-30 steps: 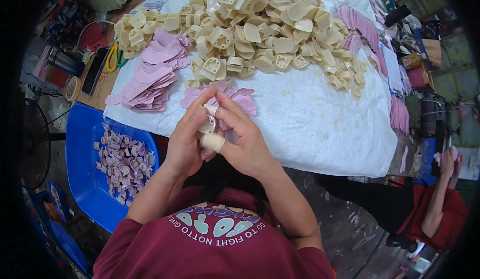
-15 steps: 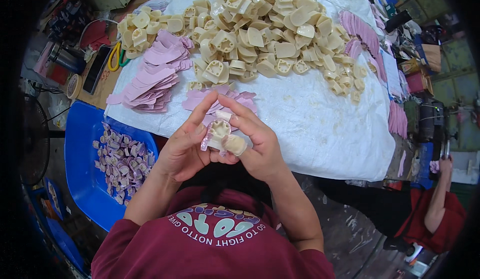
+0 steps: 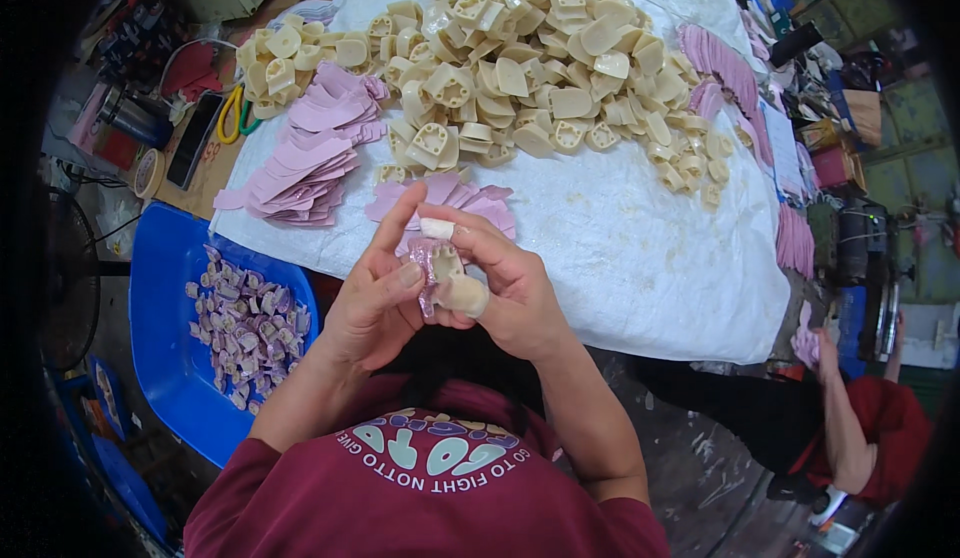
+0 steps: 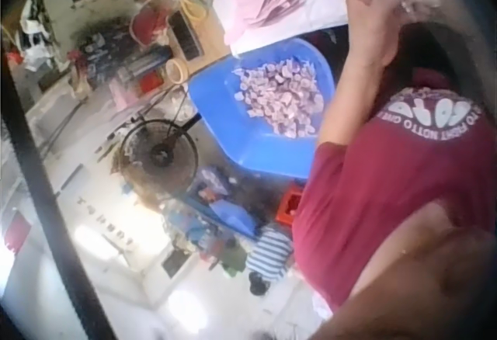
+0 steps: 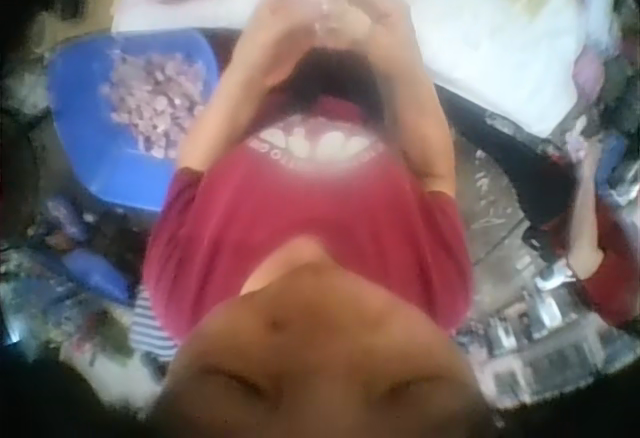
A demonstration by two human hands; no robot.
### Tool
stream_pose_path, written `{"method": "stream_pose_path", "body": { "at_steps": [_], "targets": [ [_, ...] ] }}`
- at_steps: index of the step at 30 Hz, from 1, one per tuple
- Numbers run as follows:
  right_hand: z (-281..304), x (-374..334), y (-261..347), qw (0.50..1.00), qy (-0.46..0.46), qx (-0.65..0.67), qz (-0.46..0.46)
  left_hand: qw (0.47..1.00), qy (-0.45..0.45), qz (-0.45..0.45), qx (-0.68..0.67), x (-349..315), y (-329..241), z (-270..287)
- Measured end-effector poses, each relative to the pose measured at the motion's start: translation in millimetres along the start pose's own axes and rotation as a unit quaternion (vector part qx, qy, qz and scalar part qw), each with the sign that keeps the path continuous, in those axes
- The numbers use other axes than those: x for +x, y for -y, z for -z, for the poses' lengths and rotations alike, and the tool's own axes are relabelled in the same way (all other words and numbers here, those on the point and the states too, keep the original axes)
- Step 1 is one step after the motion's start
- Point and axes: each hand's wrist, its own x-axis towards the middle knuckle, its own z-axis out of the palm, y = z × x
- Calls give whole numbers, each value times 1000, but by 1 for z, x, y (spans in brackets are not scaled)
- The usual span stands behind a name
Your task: The person wraps small beige plastic components individually in pink paper wrappers. They pick a component and a wrapper from the table, fold the paper around the item, and place the finished unit into a blue bin. The process is repeated continuously throughout the clip.
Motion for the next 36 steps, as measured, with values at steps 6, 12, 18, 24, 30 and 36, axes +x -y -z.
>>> {"method": "stream_pose_path", "body": {
  "at_steps": [6, 12, 18, 24, 30, 36],
  "targets": [
    [-3, -4, -6, 986, 9, 146, -79, 995, 6, -14, 95, 4, -5, 8],
    [18, -7, -5, 969, -106, 118, -189, 685, 66, -246, 682, 14, -17, 11],
    [23, -13, -6, 984, -80, 51, -150, 621, 104, -236, 740, 11, -27, 8],
    [15, -14, 7, 995, -59, -40, -72, 589, 102, -265, 756, 7, -34, 5],
    [5, -7, 20, 991, -66, -107, -54, 621, 61, -282, 729, 9, -29, 6],
    [-3, -8, 12, 975, -98, -197, 31, 596, 17, -338, 729, 13, -19, 0]
  ]
}}
